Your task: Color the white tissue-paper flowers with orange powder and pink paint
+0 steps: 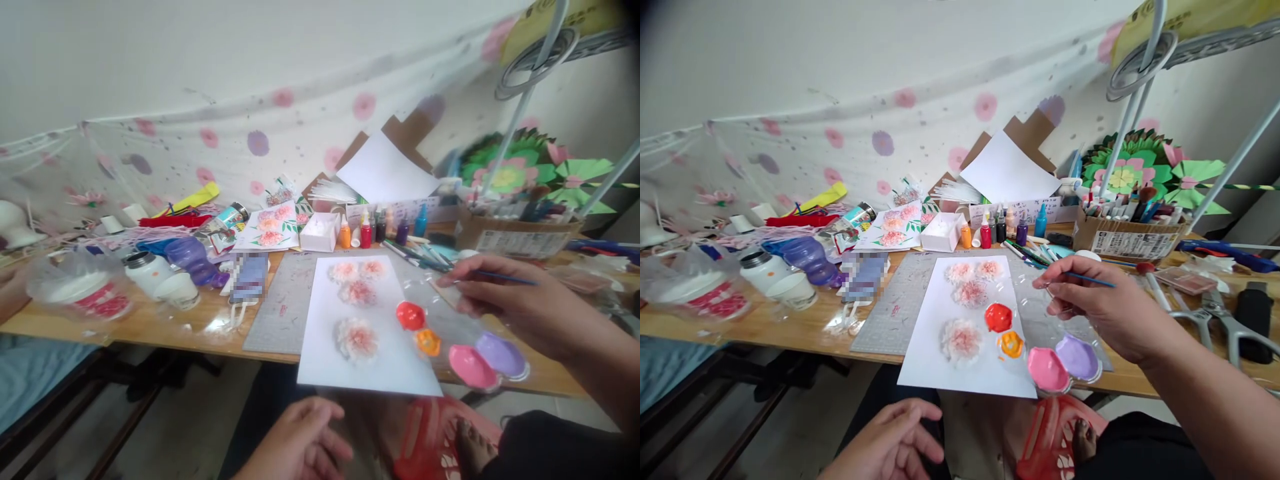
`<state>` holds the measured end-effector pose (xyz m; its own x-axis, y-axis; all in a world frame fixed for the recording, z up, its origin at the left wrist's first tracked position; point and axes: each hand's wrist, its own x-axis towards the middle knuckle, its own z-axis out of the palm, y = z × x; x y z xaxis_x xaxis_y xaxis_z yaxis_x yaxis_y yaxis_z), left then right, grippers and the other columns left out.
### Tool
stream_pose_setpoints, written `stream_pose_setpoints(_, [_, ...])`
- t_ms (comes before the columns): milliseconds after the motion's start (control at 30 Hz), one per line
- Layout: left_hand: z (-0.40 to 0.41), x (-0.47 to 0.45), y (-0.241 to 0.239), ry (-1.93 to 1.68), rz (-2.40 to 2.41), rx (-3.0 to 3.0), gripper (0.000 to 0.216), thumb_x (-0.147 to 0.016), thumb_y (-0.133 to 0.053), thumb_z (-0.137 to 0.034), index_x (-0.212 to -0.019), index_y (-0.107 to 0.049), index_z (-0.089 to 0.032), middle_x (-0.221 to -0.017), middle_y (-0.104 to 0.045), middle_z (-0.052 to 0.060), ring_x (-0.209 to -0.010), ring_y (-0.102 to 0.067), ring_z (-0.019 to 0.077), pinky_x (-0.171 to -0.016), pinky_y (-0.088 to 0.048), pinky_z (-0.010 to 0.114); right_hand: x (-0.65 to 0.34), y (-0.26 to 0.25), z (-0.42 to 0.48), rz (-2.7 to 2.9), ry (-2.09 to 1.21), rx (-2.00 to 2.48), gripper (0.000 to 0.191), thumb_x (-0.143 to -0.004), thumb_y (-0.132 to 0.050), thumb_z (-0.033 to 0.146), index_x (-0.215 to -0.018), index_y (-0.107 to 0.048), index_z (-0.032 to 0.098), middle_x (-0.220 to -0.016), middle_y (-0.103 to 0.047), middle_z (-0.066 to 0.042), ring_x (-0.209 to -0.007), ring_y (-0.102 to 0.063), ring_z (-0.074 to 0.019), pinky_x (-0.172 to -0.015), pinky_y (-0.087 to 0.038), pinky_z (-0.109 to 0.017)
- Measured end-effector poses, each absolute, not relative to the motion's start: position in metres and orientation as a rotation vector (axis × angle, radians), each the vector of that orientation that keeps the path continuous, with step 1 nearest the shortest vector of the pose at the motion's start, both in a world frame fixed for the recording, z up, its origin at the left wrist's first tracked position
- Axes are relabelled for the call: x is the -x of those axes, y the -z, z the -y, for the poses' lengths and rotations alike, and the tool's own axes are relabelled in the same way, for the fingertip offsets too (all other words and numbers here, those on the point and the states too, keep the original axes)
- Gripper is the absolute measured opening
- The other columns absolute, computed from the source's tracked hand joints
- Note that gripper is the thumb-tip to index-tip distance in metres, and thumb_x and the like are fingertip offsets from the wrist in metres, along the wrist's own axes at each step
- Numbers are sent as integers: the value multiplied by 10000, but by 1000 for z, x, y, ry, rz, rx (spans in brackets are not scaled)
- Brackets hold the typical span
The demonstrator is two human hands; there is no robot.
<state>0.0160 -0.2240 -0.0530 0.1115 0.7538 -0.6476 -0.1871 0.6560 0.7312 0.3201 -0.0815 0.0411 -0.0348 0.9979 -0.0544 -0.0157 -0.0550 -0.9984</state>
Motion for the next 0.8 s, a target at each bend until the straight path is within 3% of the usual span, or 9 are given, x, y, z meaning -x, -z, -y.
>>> stream_pose_setpoints(67, [220, -27, 64, -876, -1284, -459, 506, -821, -635, -584, -1071, -578, -148, -844, -768, 105, -593, -702, 167, -504, -466, 229, -323, -42, 79, 1132, -1269, 1231, 361, -530, -922, 370, -757, -700, 200, -744, -734, -32, -527, -591, -92, -462, -463, -193])
stream_pose_setpoints(167, [206, -45, 63, -1039, -1351, -355, 319, -908, -581, -450, -911, -543, -134, -858, -764, 145, -577, -687, 161, -520, -493, 259, -323, -42, 77, 1064, -1262, 1217, 386, -473, -946, 351, -733, -696, 211, -791, -753, -30, -552, -615, -99, -477, -488, -188])
stream_pose_setpoints(300, [201, -41, 56, -1125, -1437, -405, 250, -954, -517, -354, -863, -539, -122, -817, -753, 149, -568, -675, 152, -527, -500, 263, -322, -42, 79, 1040, -1256, 1210, 419, -425, -958, 368, -706, -687, 217, -807, -765, -23, -570, -638, -103, -498, -511, -182])
stream_pose_setpoints(400, [205, -13, 51, -1004, -1510, -567, 215, -938, -518, -326, -873, -536, -122, -756, -740, 128, -560, -670, 156, -511, -485, 258, -322, -41, 81, 1034, -1261, 1211, 410, -429, -957, 357, -703, -691, 209, -771, -760, -18, -548, -632, -97, -483, -503, -173])
stream_pose_setpoints(567, [193, 47, 25, -666, -1623, -839, 312, -816, -552, -443, -920, -521, -151, -662, -706, 76, -559, -666, 171, -504, -462, 252, -323, -42, 80, 1030, -1250, 1195, 377, -457, -946, 341, -696, -691, 201, -758, -762, -22, -536, -629, -94, -478, -497, -169])
stream_pose_setpoints(700, [151, 75, -11, -444, -1793, -1226, 374, -739, -585, -475, -925, -564, -151, -730, -733, 90, -628, -687, 200, -549, -494, 283, -326, -41, 78, 1004, -1227, 1184, 382, -437, -945, 327, -693, -689, 206, -749, -762, -18, -532, -631, -96, -483, -504, -173])
stream_pose_setpoints(800, [107, 84, -38, -397, -1907, -1412, 312, -724, -642, -439, -846, -592, -156, -630, -686, 46, -622, -666, 206, -573, -501, 293, -329, -38, 75, 979, -1222, 1183, 397, -415, -948, 331, -689, -688, 208, -748, -763, -23, -521, -634, -102, -473, -503, -178])
